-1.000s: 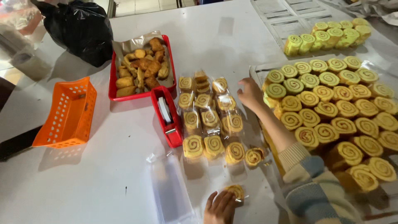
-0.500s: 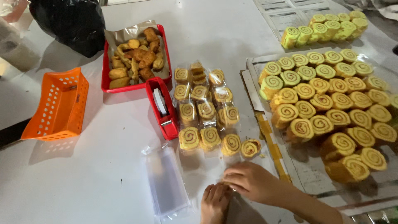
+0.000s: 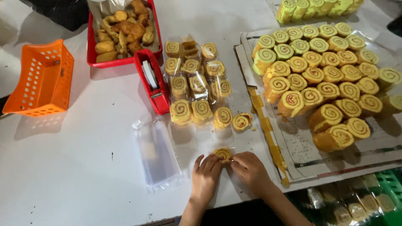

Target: The person packs individual cake rolls into plastic bags and seals them with a tape dispenser.

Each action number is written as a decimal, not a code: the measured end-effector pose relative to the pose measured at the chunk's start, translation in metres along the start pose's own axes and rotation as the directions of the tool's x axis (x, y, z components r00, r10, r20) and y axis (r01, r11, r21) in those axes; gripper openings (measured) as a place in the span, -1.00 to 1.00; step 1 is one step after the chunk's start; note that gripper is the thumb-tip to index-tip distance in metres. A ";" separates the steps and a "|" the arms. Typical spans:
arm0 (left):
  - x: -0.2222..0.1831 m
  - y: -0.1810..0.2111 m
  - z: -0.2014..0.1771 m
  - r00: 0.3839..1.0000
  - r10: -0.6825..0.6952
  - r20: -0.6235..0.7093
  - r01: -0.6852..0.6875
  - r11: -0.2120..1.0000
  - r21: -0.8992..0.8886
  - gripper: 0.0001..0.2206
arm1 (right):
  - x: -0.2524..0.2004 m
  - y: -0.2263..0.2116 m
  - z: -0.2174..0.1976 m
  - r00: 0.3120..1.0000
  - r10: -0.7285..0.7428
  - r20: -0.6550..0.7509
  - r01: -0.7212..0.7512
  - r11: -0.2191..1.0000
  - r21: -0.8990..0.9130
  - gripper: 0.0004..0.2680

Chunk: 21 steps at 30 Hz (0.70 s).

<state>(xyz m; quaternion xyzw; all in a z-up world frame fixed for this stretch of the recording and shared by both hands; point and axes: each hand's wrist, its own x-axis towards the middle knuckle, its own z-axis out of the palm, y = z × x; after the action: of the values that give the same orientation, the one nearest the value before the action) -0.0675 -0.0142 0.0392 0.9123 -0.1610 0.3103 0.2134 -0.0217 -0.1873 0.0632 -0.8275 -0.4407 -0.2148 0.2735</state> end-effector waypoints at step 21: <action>-0.023 -0.005 0.023 1.000 0.001 0.027 -0.007 0.974 0.225 -0.84 | 0.116 0.008 -0.006 0.996 0.057 0.071 -0.075 0.959 0.273 -0.86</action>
<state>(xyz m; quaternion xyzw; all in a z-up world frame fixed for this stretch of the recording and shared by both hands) -0.0716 -0.0172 0.0066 0.9342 -0.1297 0.3150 0.1059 0.0444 -0.1232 0.1347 -0.8021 -0.4468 -0.1162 0.3788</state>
